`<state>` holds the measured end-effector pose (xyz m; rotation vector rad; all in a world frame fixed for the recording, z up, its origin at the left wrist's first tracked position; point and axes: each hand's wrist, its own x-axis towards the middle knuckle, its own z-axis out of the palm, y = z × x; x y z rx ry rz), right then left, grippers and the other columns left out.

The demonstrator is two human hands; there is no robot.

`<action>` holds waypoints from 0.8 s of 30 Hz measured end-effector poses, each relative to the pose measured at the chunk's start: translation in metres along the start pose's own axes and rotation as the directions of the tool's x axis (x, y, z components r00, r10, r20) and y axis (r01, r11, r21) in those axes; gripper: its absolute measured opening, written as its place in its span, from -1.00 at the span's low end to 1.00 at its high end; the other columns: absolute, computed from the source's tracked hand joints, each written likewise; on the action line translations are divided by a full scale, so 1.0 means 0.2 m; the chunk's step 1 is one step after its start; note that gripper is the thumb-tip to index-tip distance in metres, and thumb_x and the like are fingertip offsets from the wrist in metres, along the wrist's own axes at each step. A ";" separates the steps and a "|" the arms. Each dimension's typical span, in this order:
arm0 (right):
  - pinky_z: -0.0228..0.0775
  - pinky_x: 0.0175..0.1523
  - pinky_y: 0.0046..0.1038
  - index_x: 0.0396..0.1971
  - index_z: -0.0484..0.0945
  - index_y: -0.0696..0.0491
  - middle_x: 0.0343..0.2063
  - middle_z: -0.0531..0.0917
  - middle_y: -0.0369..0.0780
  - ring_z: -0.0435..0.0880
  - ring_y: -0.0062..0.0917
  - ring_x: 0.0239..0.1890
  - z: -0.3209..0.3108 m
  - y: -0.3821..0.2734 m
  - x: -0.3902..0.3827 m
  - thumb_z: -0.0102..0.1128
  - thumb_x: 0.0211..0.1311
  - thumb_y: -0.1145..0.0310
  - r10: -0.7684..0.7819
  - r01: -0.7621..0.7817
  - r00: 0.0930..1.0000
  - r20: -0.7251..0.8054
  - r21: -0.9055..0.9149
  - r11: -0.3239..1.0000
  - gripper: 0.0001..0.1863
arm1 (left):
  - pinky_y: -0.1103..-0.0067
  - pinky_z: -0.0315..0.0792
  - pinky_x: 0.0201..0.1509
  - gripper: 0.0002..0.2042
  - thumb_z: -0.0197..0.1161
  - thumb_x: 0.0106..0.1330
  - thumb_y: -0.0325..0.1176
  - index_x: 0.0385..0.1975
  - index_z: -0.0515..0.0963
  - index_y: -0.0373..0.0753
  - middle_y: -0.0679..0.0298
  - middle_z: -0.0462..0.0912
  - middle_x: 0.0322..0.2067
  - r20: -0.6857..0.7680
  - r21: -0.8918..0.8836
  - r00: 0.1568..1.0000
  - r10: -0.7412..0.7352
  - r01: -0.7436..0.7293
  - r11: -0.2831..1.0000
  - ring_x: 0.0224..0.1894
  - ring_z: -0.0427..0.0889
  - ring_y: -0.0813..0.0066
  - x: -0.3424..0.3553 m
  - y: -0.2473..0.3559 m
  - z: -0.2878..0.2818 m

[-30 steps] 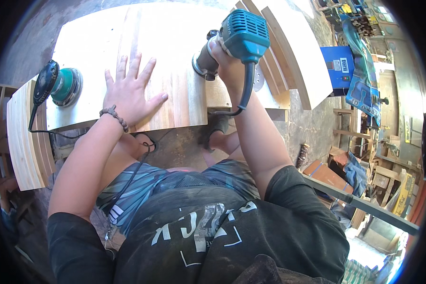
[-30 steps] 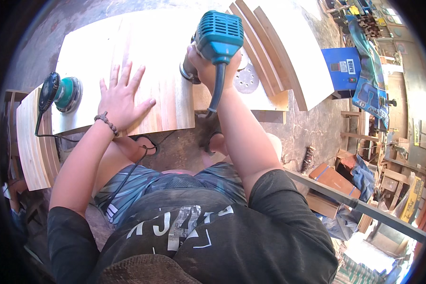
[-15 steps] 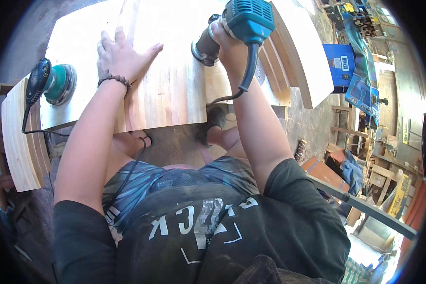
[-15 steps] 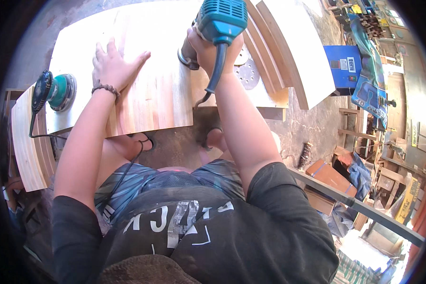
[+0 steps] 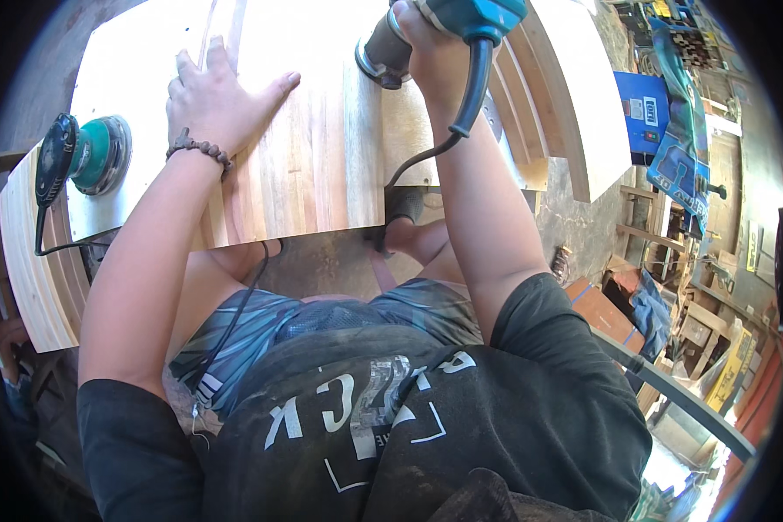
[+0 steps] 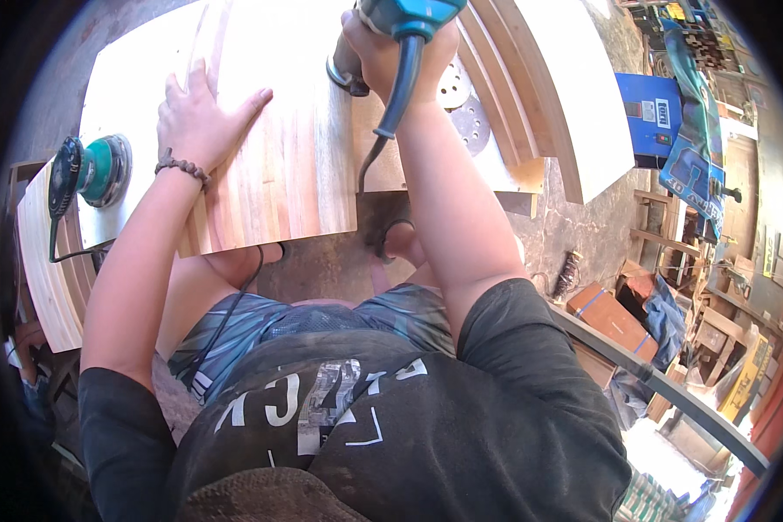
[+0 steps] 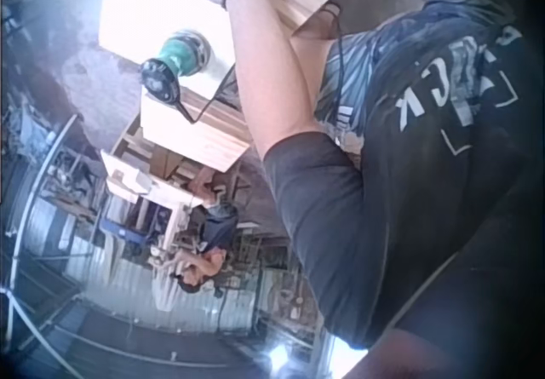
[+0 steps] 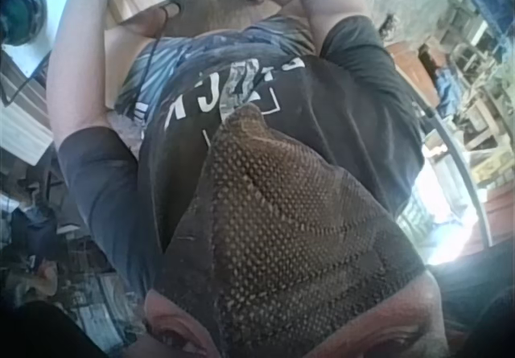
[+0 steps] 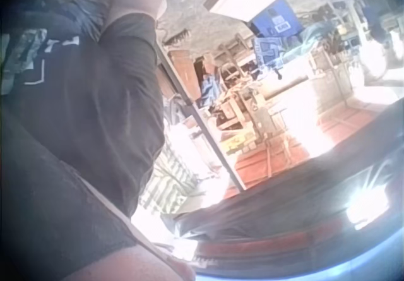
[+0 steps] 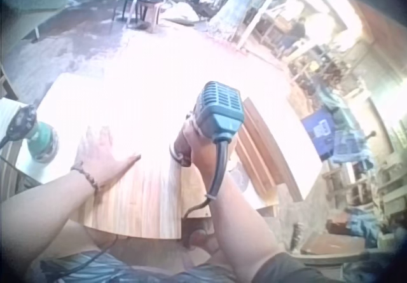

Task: Use a router to shape the edges of a wooden board.

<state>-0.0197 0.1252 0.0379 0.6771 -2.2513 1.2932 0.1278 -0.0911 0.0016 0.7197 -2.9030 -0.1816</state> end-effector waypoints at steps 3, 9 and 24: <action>0.66 -0.08 -0.26 -0.18 0.72 0.12 -0.26 0.78 -0.16 0.80 -0.31 -0.21 0.02 -0.01 0.04 0.58 0.12 0.26 0.029 -0.029 1.000 0.002 0.009 1.000 -0.66 | 0.02 0.56 0.31 0.15 0.37 0.13 0.61 0.55 0.33 -0.19 -0.33 0.43 0.35 -0.008 -0.002 1.000 0.006 -0.006 1.000 0.24 0.63 -0.36 0.00 0.00 -0.01; 0.66 -0.10 -0.28 -0.18 0.73 0.15 -0.27 0.78 -0.14 0.80 -0.34 -0.22 0.04 -0.04 0.10 0.56 0.16 0.29 0.077 -0.077 0.997 -0.002 0.018 0.997 -0.69 | 0.04 0.51 0.41 0.19 0.35 0.14 0.62 0.60 0.27 -0.20 -0.40 0.30 0.46 0.133 -0.010 0.991 -0.010 0.011 1.000 0.38 0.52 -0.40 0.01 0.01 -0.05; 0.66 -0.07 -0.28 -0.19 0.71 0.15 -0.27 0.79 -0.13 0.80 -0.36 -0.21 0.13 0.08 0.27 0.57 0.15 0.28 0.036 -0.035 0.999 -0.010 0.111 0.993 -0.68 | 0.03 0.58 0.29 0.14 0.42 0.13 0.55 0.56 0.33 -0.21 -0.31 0.42 0.34 0.020 -0.006 0.999 0.025 -0.025 1.000 0.27 0.62 -0.32 0.00 -0.01 -0.02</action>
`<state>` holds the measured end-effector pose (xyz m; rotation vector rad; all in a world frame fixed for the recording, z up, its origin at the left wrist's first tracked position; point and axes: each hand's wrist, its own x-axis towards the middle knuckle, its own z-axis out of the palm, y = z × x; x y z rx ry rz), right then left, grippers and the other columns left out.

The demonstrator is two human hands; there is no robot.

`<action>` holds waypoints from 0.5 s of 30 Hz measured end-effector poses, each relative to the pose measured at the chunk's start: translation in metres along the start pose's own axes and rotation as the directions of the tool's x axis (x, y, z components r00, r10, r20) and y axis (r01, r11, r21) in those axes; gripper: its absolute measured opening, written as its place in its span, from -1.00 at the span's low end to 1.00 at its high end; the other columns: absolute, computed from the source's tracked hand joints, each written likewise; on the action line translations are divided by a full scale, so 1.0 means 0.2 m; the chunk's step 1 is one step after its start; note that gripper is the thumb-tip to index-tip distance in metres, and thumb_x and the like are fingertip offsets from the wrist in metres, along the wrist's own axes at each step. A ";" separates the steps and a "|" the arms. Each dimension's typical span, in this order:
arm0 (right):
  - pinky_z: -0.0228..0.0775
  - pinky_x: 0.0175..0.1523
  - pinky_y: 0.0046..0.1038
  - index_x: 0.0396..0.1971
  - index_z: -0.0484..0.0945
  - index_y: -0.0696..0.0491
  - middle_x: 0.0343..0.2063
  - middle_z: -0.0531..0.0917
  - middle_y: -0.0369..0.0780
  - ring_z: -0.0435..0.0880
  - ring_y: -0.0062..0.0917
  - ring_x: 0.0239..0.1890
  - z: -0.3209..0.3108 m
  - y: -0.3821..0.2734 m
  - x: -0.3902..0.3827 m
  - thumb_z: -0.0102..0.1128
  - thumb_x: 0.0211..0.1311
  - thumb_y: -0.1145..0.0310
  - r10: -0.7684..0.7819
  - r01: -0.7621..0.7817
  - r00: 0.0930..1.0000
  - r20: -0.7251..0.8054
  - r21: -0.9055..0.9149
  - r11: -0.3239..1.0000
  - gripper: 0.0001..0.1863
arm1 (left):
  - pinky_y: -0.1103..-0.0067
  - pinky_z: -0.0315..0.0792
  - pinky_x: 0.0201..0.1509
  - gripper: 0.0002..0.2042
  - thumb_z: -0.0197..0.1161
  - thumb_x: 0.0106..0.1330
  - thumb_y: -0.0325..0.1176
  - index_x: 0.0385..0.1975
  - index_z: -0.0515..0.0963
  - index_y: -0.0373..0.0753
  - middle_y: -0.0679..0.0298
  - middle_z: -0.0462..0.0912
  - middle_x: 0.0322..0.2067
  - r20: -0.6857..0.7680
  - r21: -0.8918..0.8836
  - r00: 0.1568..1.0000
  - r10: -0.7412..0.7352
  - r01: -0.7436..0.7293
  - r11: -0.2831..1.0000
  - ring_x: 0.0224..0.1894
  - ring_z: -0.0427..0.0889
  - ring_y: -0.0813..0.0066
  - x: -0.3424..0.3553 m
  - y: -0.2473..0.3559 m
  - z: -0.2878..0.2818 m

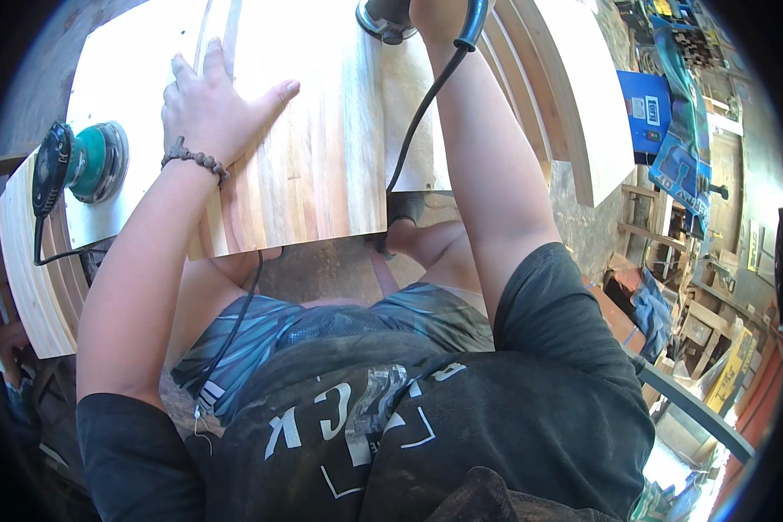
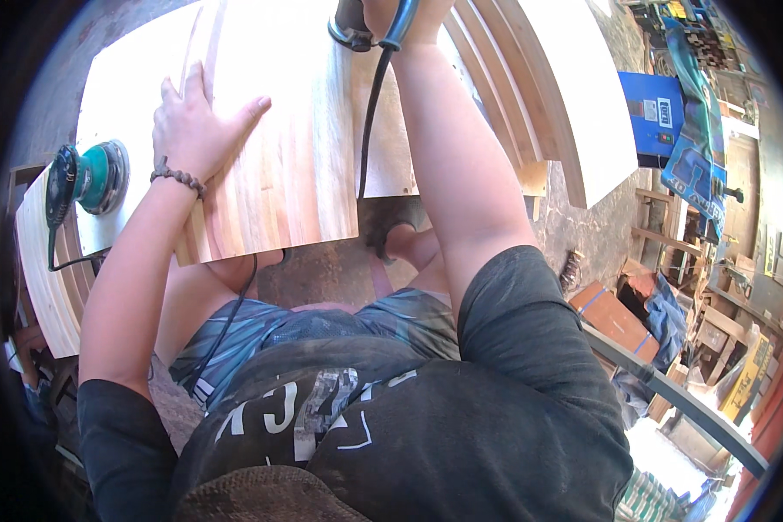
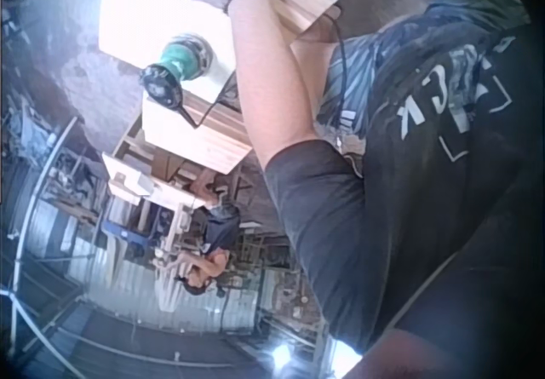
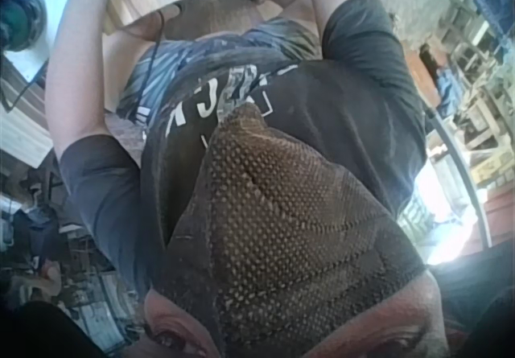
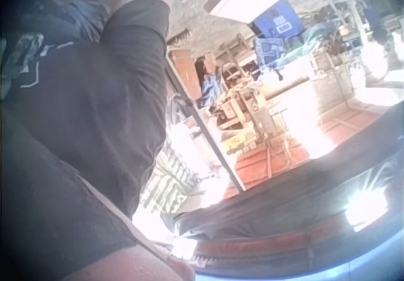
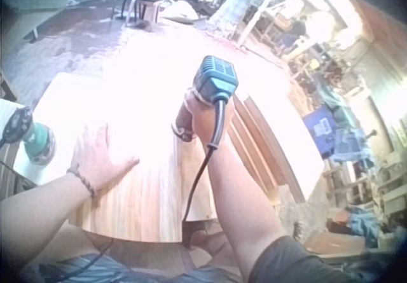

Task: Use a router to shape the edges of a wooden board.

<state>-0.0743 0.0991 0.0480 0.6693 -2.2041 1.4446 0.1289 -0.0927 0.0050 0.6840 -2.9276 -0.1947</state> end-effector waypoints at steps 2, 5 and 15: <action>0.66 -0.07 -0.27 -0.16 0.70 0.16 -0.26 0.79 -0.14 0.80 -0.36 -0.21 0.02 0.02 0.03 0.59 0.13 0.29 -0.061 0.061 0.996 -0.063 -0.004 0.998 -0.64 | 0.04 0.57 0.29 0.13 0.42 0.14 0.53 0.56 0.33 -0.21 -0.31 0.41 0.35 -0.002 -0.001 1.000 -0.002 0.002 1.000 0.27 0.62 -0.31 0.00 0.00 0.00; 0.65 -0.06 -0.27 -0.12 0.69 0.16 -0.25 0.79 -0.13 0.80 -0.35 -0.21 0.06 0.05 0.07 0.63 0.09 0.30 -0.048 0.058 0.988 -0.148 0.060 0.997 -0.59 | 0.06 0.56 0.32 0.13 0.43 0.14 0.53 0.56 0.31 -0.22 -0.32 0.39 0.37 0.034 0.004 0.999 -0.010 0.010 1.000 0.27 0.60 -0.31 0.00 0.01 -0.02; 0.65 -0.06 -0.25 -0.14 0.75 0.17 -0.27 0.83 -0.08 0.83 -0.29 -0.21 0.11 0.13 0.21 0.64 0.08 0.24 0.060 -0.058 0.993 -0.101 0.026 0.998 -0.59 | 0.07 0.41 0.48 0.20 0.42 0.14 0.54 0.62 0.22 -0.23 -0.45 0.21 0.50 0.137 -0.001 0.989 -0.052 0.053 0.999 0.41 0.47 -0.36 0.01 0.03 -0.08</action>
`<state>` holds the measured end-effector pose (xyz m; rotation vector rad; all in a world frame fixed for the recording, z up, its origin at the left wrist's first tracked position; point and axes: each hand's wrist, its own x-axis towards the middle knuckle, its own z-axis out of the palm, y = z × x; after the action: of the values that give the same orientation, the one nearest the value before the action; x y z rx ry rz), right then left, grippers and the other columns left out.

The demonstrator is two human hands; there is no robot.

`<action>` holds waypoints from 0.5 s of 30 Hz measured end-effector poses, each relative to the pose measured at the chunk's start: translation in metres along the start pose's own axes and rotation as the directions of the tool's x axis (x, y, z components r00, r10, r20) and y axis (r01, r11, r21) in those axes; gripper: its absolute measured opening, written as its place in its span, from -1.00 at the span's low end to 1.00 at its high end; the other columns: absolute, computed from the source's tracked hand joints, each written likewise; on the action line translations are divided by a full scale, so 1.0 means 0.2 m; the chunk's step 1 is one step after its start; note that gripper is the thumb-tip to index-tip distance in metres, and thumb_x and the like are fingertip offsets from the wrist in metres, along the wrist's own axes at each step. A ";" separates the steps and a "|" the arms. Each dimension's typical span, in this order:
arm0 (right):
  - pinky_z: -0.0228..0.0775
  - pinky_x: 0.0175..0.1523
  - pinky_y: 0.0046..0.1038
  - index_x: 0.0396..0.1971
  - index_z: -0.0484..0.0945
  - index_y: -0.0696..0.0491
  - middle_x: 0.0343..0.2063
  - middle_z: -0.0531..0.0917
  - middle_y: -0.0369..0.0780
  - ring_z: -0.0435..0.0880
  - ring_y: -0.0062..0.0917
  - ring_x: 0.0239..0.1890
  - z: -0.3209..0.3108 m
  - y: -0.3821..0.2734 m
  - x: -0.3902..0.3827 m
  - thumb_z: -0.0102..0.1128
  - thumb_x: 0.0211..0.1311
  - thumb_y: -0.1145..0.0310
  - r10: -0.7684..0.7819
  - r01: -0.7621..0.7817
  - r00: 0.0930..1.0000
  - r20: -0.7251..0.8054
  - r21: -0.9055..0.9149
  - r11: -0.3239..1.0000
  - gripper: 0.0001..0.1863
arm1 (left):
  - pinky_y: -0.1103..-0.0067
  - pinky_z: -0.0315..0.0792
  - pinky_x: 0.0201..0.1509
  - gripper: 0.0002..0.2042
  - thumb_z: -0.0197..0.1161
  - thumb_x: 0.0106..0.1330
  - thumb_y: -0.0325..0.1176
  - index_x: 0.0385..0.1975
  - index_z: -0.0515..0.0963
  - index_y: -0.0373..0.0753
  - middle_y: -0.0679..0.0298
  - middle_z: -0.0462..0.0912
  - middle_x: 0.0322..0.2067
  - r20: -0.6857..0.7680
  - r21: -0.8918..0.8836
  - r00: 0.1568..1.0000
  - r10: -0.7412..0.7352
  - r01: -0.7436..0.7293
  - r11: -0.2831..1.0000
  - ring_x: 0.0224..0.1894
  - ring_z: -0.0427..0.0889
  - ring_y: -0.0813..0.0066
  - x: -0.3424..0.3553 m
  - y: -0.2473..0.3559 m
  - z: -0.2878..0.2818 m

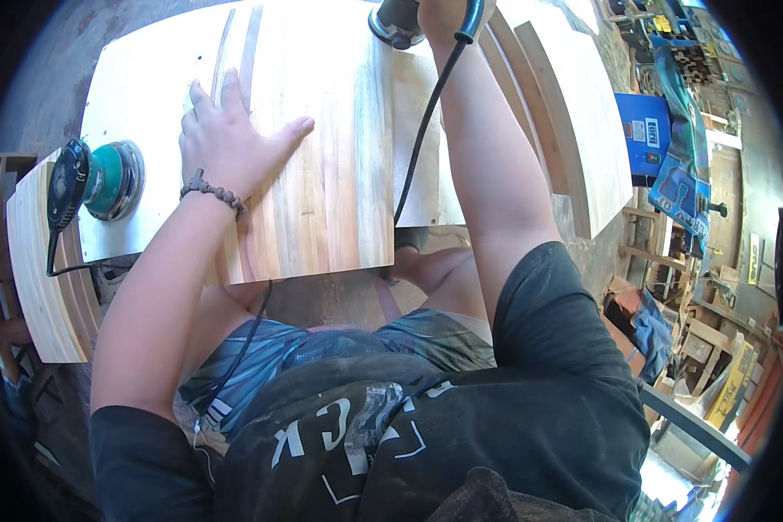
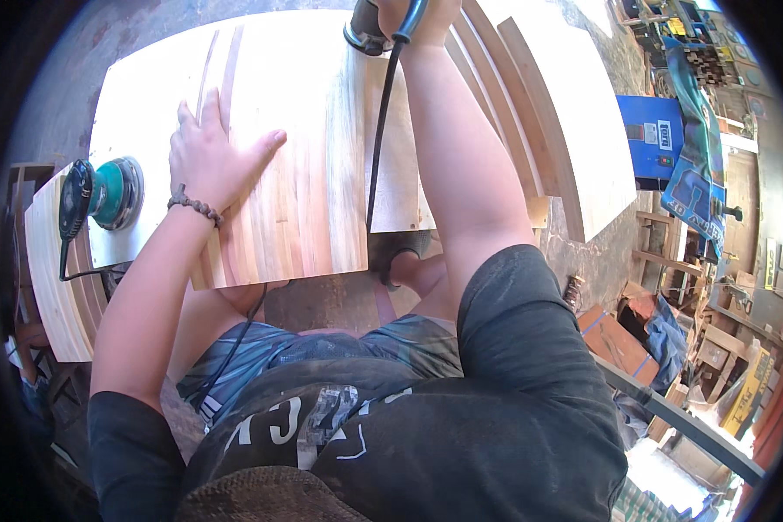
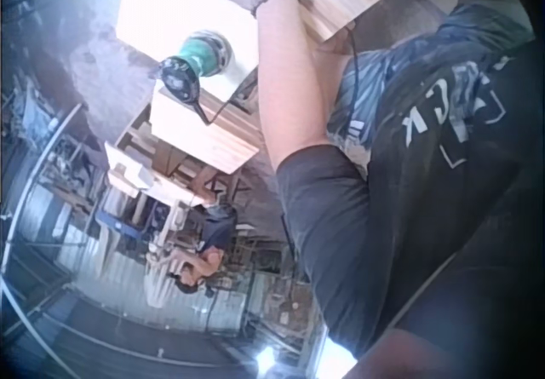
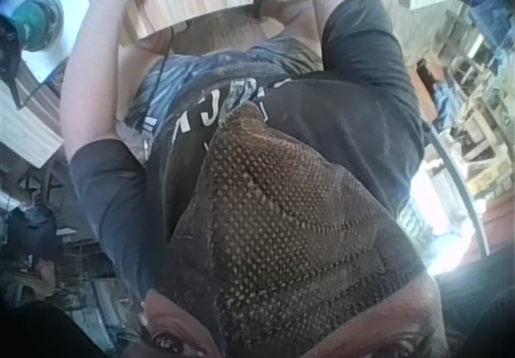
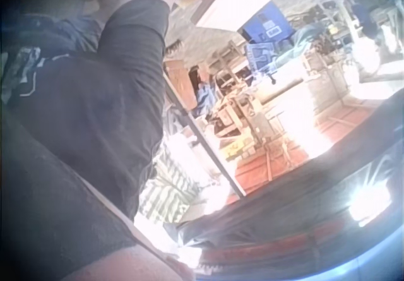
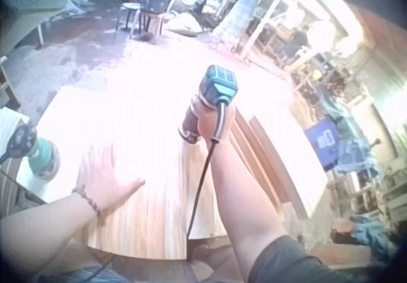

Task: Use a router to shape the edges of a wooden board.

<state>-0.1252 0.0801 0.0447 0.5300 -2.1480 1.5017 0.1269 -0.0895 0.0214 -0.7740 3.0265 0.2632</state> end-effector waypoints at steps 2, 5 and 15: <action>0.65 -0.08 -0.25 -0.14 0.76 0.17 -0.29 0.83 -0.09 0.84 -0.29 -0.22 0.01 0.02 0.02 0.64 0.08 0.24 -0.006 0.006 1.000 -0.001 -0.005 1.000 -0.59 | 0.06 0.39 0.50 0.21 0.42 0.14 0.54 0.63 0.20 -0.23 -0.46 0.18 0.52 -0.022 0.013 1.000 -0.001 0.001 1.000 0.44 0.43 -0.39 0.00 0.00 0.00; 0.65 -0.09 -0.25 -0.15 0.77 0.16 -0.30 0.84 -0.09 0.84 -0.31 -0.24 0.03 0.04 0.05 0.64 0.08 0.24 -0.022 0.022 1.000 0.011 -0.002 1.000 -0.60 | 0.06 0.36 0.53 0.21 0.42 0.13 0.54 0.63 0.20 -0.23 -0.47 0.15 0.54 -0.010 -0.012 1.000 -0.011 0.011 1.000 0.48 0.38 -0.41 0.00 0.00 0.00; 0.65 -0.14 -0.28 -0.16 0.73 0.17 -0.33 0.82 -0.13 0.82 -0.38 -0.27 0.08 0.04 0.14 0.61 0.12 0.29 0.037 -0.037 0.999 0.014 0.015 0.999 -0.63 | 0.03 0.35 0.54 0.21 0.44 0.15 0.49 0.64 0.16 -0.23 -0.41 0.13 0.55 0.044 -0.032 0.998 -0.033 0.034 0.999 0.48 0.37 -0.38 -0.01 0.02 -0.04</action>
<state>-0.1542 0.0661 0.0498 0.5092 -2.1695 1.5393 0.1264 -0.0869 0.0298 -0.8096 2.9725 0.3260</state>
